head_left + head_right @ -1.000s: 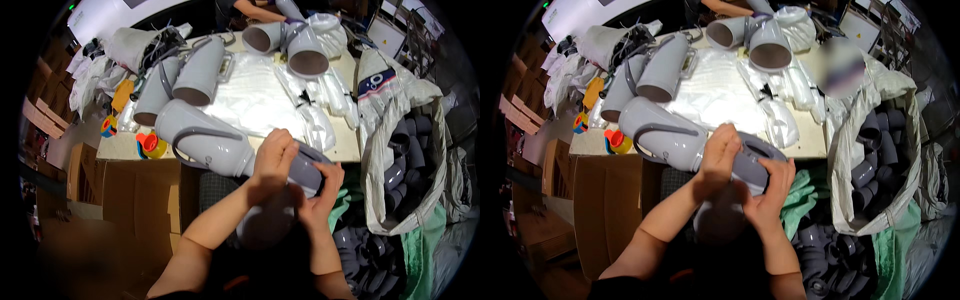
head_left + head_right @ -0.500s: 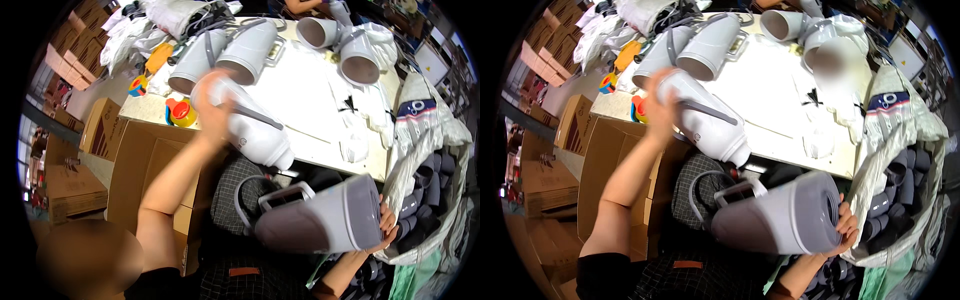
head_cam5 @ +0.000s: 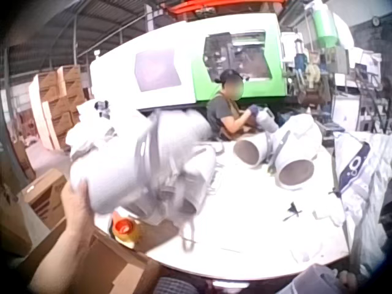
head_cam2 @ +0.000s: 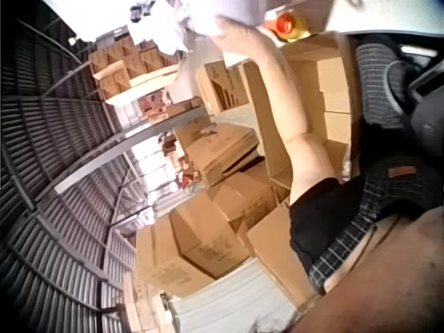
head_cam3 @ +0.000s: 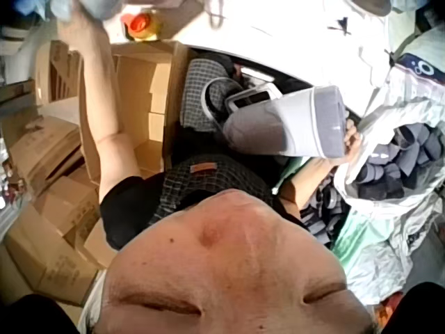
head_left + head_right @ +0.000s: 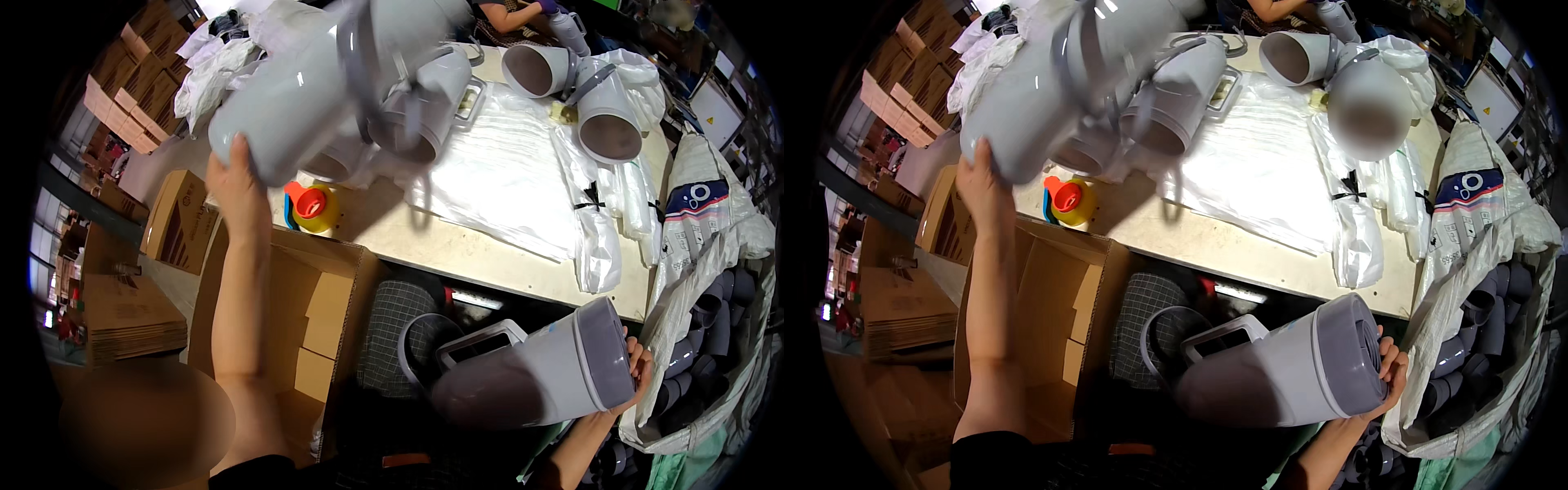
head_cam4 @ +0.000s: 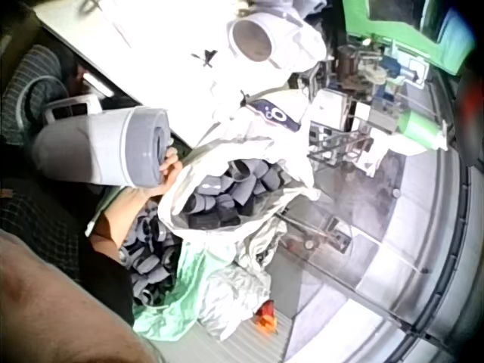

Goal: The person assembles white electric kettles by attaching grey lids and handles. They pick up kettle bodies and parts from a table and a large green bag, fit the components together, and place the finished units into a cardboard box. The person also uses a tape dispenser to seal the box.

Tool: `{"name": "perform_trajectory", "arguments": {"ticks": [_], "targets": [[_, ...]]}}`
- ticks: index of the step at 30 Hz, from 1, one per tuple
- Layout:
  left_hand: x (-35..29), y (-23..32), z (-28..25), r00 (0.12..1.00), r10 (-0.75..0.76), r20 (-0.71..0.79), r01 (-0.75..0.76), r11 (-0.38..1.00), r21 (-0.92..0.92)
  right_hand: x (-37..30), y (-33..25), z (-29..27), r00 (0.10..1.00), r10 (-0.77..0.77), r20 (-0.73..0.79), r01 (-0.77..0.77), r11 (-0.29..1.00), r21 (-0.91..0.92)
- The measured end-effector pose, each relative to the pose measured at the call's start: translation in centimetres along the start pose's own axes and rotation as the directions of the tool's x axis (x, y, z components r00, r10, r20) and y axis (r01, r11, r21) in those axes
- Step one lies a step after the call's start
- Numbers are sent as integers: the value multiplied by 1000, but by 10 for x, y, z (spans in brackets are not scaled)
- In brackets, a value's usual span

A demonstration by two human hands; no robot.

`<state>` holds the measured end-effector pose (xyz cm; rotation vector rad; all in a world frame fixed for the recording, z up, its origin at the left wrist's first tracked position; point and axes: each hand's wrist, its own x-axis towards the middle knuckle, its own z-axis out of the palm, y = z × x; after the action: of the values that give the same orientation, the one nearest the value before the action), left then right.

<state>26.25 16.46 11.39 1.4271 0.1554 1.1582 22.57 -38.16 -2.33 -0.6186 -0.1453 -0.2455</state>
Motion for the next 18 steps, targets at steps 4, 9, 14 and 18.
{"name": "perform_trajectory", "arguments": {"ticks": [4,9,14,18], "targets": [[61,-79,52,959,257,117,-281,832,478,9,11,12,999,46,18,-46,999,17],[59,-155,91,986,121,118,-168,765,621,5,7,7,998,18,53,-19,999,26],[-201,-69,108,536,-284,795,-121,906,405,-2,6,-15,992,-8,-123,24,991,129],[-305,-47,-18,46,-575,817,480,730,486,18,12,-41,973,41,227,-129,912,390]]}}
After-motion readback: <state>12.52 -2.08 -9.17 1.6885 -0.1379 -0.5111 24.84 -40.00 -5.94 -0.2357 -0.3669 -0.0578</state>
